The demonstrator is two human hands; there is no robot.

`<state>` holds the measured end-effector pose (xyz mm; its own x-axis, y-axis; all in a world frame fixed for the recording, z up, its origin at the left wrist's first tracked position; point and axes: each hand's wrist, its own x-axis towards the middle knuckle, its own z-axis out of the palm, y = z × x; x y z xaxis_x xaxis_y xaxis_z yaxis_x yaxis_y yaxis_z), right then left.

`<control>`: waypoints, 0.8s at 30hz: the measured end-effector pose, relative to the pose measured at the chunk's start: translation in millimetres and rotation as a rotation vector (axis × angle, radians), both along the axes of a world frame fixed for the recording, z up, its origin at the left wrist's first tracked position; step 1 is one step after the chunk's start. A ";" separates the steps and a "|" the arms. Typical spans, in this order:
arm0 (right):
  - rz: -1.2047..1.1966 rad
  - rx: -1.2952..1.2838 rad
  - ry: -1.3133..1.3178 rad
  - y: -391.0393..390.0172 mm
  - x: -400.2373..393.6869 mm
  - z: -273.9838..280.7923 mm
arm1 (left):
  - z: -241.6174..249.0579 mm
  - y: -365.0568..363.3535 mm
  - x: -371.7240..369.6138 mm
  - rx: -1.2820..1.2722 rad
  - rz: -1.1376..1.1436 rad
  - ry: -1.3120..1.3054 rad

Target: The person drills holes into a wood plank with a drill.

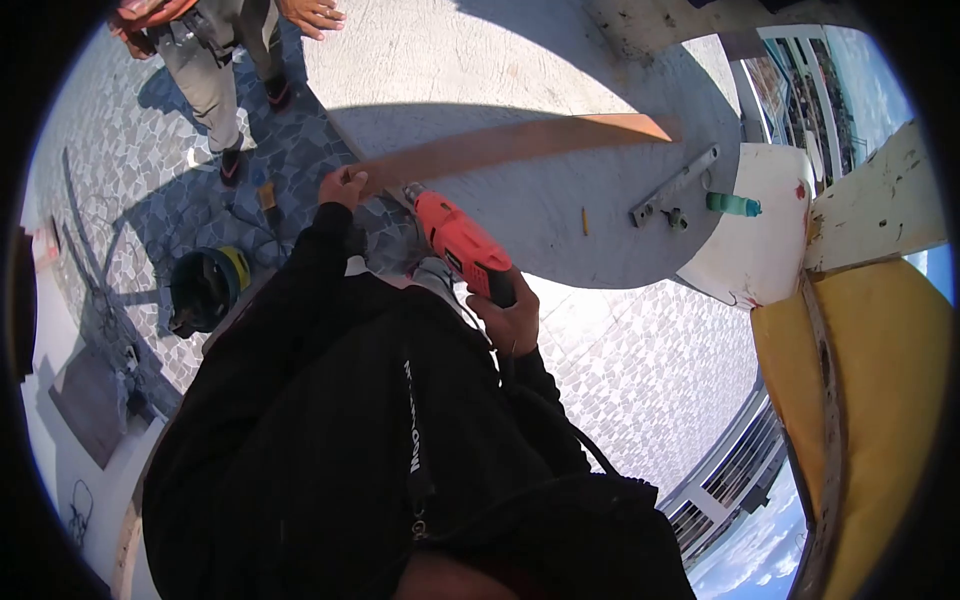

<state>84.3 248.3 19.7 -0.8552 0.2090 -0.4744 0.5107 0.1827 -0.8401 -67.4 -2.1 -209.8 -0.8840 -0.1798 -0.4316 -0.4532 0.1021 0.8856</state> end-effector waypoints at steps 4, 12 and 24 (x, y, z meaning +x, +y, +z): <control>-0.258 -0.150 0.061 19.5 -7.3 31.3 | -3.5 -7.0 -9.1 0.392 0.109 -0.087; -0.486 -0.740 0.319 85.5 -9.8 5.6 | 24.0 -20.1 -9.2 0.659 0.111 -0.400; -0.548 0.142 0.258 90.3 -40.4 -13.3 | 19.0 -29.0 -18.8 0.858 0.334 -0.519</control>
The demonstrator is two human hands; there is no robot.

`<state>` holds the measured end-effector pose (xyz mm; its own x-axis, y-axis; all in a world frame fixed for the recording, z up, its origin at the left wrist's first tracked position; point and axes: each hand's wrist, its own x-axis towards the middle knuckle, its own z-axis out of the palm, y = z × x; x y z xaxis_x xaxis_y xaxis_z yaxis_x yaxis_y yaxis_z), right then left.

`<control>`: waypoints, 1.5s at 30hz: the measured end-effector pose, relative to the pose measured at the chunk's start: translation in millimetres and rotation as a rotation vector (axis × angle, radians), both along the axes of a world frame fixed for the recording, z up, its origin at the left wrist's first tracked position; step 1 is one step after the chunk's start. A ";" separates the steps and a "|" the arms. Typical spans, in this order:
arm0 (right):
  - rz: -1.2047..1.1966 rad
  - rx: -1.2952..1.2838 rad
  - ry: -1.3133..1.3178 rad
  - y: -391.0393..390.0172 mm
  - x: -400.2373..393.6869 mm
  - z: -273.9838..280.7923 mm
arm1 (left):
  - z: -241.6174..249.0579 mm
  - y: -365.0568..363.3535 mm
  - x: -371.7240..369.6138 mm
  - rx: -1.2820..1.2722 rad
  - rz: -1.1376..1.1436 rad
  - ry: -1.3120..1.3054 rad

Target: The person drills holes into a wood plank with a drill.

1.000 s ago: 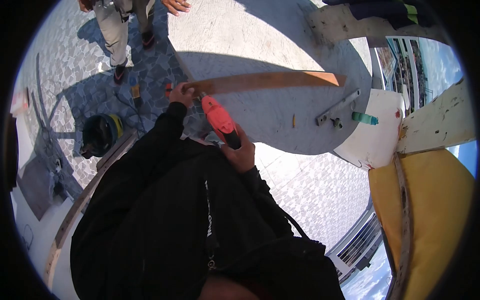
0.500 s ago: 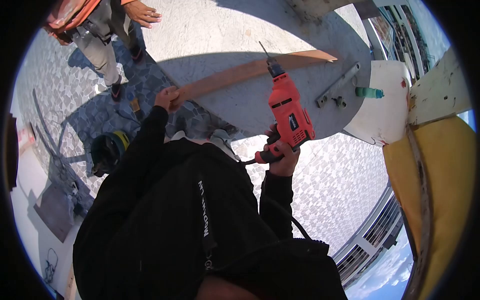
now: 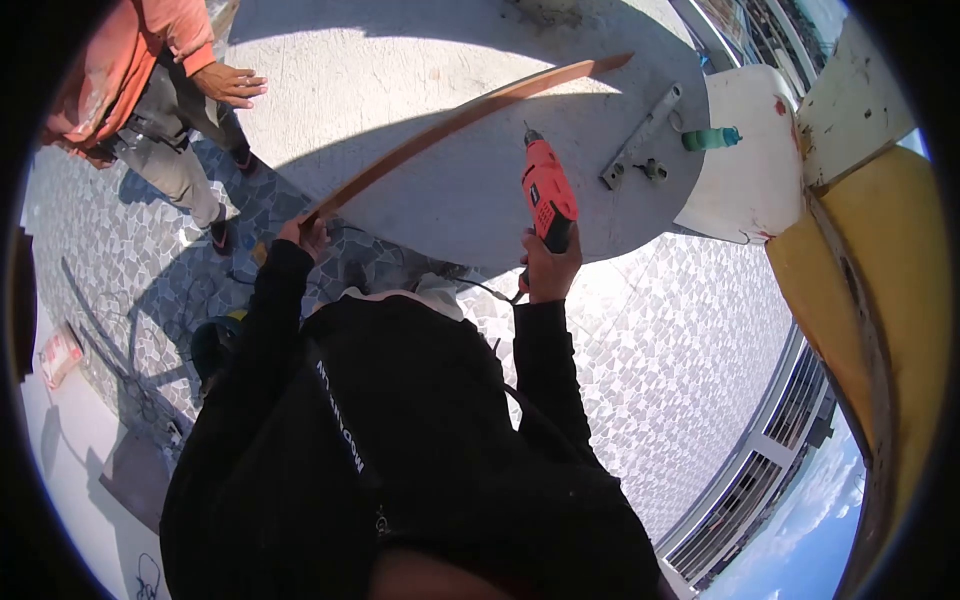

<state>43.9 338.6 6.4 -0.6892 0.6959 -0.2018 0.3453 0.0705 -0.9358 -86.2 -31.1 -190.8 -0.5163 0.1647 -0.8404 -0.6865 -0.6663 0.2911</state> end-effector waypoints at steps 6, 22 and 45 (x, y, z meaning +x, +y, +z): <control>0.101 0.801 -0.020 24.7 -18.5 -63.3 | -18.7 -10.0 -4.8 -0.127 -0.238 0.064; 0.463 1.014 -0.257 23.7 -11.5 -138.8 | -7.7 -12.2 -5.3 -0.155 -0.319 0.247; -0.133 0.666 -0.201 117.2 -65.1 -157.6 | -136.9 -16.3 7.7 -0.575 -0.586 0.787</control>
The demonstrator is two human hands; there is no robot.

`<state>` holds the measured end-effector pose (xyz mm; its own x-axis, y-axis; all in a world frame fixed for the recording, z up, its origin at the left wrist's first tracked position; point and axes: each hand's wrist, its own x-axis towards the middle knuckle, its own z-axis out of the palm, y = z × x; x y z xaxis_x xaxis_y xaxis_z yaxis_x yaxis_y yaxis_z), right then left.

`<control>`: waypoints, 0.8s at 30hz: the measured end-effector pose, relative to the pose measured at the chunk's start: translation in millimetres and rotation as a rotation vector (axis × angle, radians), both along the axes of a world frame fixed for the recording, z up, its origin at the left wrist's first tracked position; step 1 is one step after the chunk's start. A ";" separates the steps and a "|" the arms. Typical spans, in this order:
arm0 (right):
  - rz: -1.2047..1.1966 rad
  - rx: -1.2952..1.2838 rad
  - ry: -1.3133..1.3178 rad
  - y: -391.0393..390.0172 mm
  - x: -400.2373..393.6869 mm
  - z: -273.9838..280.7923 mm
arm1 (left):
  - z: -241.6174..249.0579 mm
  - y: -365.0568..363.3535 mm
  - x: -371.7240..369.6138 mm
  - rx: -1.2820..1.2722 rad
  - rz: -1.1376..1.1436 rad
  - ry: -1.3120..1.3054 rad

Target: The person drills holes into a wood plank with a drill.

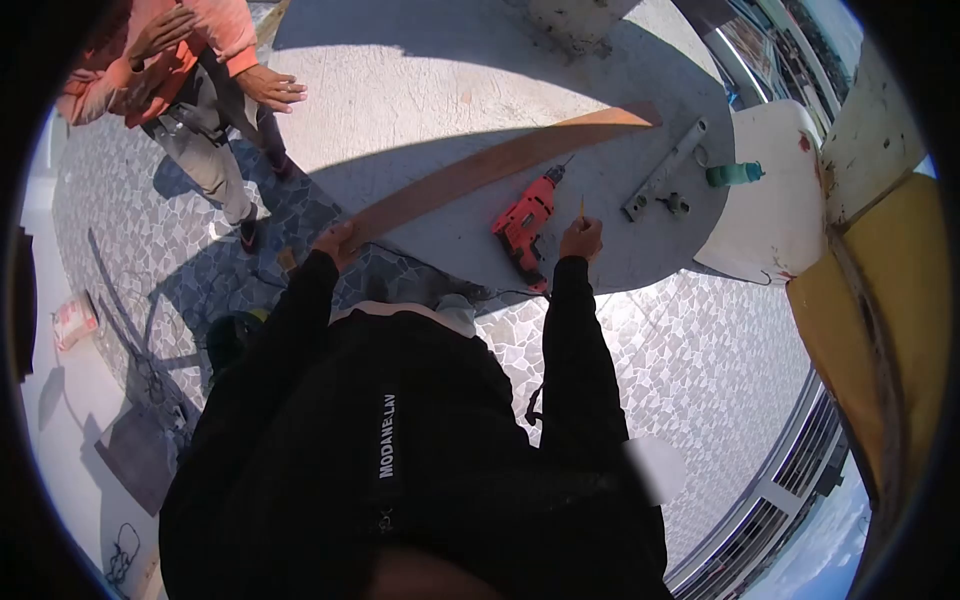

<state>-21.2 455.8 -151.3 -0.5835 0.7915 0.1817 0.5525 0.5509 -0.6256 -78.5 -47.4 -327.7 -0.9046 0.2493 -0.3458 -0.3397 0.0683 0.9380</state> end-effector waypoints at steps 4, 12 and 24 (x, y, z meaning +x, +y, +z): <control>0.662 -0.107 0.028 -107.5 -22.3 50.5 | 46.1 35.2 4.7 0.133 0.409 -0.399; 1.186 0.027 -0.085 -288.7 -46.4 48.0 | 87.1 37.0 16.7 0.597 0.347 -0.412; 1.456 0.242 -0.347 -323.8 -66.0 40.6 | 90.2 45.3 24.7 0.574 0.424 -0.477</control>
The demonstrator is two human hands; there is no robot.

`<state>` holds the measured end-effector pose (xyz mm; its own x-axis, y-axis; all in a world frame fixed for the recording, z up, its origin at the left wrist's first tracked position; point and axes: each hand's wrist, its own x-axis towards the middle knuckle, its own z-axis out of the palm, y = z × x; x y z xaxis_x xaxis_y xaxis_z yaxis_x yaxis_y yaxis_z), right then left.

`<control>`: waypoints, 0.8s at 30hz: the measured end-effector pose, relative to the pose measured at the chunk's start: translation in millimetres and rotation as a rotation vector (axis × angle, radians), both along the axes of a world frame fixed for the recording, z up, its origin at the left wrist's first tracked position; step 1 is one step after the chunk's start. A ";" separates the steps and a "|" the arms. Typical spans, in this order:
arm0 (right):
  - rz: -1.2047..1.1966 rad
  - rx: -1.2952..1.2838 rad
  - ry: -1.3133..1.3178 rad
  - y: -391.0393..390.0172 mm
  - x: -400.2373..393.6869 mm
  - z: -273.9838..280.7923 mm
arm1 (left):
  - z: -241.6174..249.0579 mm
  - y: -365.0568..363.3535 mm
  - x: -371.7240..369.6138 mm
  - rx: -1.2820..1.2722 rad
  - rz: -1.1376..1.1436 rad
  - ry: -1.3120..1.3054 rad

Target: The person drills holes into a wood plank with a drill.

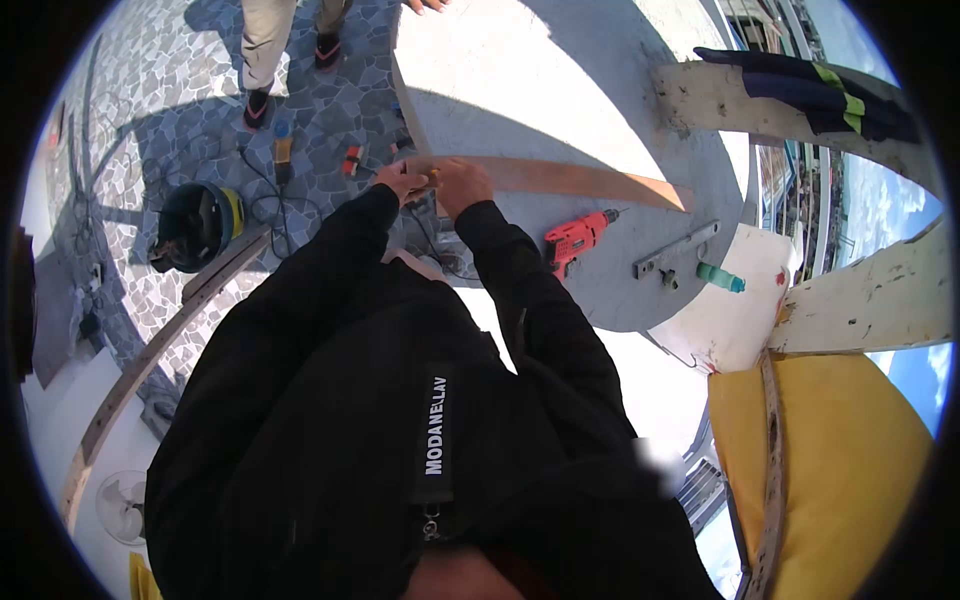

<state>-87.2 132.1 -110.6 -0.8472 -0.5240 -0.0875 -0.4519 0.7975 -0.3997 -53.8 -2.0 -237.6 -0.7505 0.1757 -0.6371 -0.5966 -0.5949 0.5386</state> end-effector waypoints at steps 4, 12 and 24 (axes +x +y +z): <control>0.006 0.129 0.021 -14.1 3.2 6.7 | -4.8 4.2 0.7 0.053 0.034 0.000; 0.032 0.305 0.044 -18.0 5.4 2.9 | -10.2 11.3 -3.5 0.043 0.079 0.020; -0.282 0.039 -0.049 -17.9 12.4 35.4 | -11.6 -2.3 -13.7 0.157 0.060 -0.044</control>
